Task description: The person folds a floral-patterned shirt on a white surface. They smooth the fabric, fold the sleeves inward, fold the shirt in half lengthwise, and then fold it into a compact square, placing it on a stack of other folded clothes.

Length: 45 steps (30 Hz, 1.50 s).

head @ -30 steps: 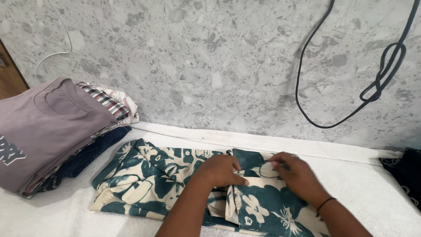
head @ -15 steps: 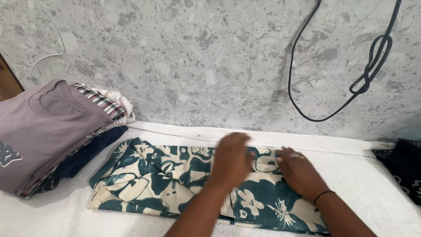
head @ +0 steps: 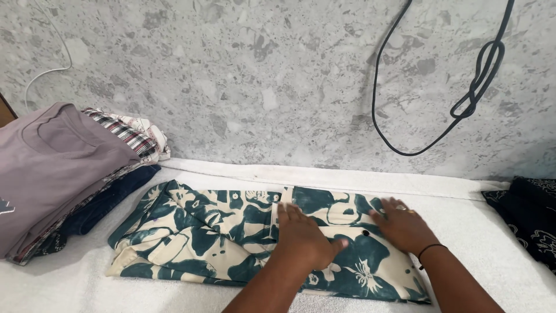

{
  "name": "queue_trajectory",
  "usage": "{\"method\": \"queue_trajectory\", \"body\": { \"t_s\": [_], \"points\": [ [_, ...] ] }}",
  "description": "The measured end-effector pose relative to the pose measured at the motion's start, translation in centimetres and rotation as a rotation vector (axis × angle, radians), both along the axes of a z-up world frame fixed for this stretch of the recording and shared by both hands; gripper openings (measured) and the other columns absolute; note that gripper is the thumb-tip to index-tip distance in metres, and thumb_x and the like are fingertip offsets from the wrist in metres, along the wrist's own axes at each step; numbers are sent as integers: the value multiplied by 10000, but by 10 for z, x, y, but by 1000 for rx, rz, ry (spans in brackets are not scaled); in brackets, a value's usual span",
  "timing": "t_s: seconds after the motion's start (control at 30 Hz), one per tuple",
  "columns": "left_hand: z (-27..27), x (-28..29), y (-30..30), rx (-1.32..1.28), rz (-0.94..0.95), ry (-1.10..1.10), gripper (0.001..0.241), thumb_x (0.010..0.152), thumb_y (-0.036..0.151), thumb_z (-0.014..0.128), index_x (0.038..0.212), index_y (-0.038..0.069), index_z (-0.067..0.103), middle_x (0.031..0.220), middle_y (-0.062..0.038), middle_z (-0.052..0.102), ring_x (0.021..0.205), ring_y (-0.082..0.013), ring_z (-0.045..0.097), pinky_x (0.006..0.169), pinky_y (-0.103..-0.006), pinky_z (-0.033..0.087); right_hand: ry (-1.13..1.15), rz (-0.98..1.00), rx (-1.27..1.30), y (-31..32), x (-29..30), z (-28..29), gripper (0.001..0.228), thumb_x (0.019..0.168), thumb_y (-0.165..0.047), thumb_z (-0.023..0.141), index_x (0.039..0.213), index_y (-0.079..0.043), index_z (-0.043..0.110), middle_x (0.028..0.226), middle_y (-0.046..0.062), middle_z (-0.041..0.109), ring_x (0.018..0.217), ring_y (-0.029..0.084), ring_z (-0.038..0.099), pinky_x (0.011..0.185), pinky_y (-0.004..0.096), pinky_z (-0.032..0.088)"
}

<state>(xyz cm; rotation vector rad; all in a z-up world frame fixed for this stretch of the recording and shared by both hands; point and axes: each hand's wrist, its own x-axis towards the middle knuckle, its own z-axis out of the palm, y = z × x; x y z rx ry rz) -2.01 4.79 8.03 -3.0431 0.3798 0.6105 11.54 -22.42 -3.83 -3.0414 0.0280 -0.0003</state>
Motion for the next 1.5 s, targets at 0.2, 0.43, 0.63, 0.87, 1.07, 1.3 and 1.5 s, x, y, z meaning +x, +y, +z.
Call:
{"method": "queue_trajectory", "body": {
  "t_s": [0.2, 0.43, 0.63, 0.87, 1.07, 1.3, 1.5],
  "points": [
    [-27, 2, -12, 16, 52, -495, 853, 1100, 553, 179, 1538, -178, 222, 1615, -418, 128, 1535, -534, 4, 1184, -686, -59, 20, -285, 126, 44, -58, 83, 678, 942, -613, 550, 1398, -116, 619, 1279, 153, 713, 1174, 296, 710, 1026, 431, 575],
    [-82, 32, -23, -392, -435, -338, 829, 966, 635, 266, 1595, 97, 214, 1685, -119, 161, 1556, -321, 45, 1210, -554, 18, 169, -236, 186, 10, -16, 29, 690, 1025, -605, 457, 1092, 16, 752, 1038, 207, 804, 957, 316, 773, 910, 420, 578],
    [-75, 34, -14, -447, -305, -333, 880, 974, 695, 264, 1619, 97, 209, 1706, -102, 182, 1585, -294, 107, 1246, -536, 48, 107, -230, 385, -6, -14, 34, 617, 1015, -548, 511, 1098, 28, 716, 1031, 204, 748, 905, 326, 784, 887, 447, 602],
    [-80, 41, -11, -385, -269, -344, 899, 971, 707, 252, 1616, 83, 200, 1695, -121, 188, 1571, -305, 110, 1238, -554, 48, 130, -355, 489, -97, 1, 31, 558, 1000, -537, 555, 1183, -29, 696, 1095, 212, 770, 954, 347, 761, 911, 504, 587],
    [-63, 32, -8, -448, -306, -300, 843, 979, 670, 264, 1606, 107, 251, 1692, -116, 207, 1577, -302, 109, 1243, -557, 30, 95, -444, 235, -94, -23, 49, 609, 980, -616, 563, 1245, -83, 692, 1164, 192, 748, 1065, 329, 724, 955, 490, 584],
    [-60, 37, -3, -456, -88, -382, 840, 1009, 659, 285, 1580, 43, 269, 1665, -167, 242, 1565, -321, 163, 1244, -568, 66, -347, 92, -17, -22, -14, 16, 666, 940, -604, 450, 1393, -137, 594, 1448, 130, 592, 1460, 287, 450, 1188, 470, 353],
    [-58, 34, -4, -440, -80, -396, 834, 1009, 640, 335, 1565, 19, 298, 1635, -193, 299, 1542, -352, 218, 1221, -607, 119, -183, 174, -24, 29, -44, 34, 758, 979, -633, 362, 1500, -90, 451, 1560, 160, 445, 1493, 302, 355, 1205, 422, 304]
  ]
}}
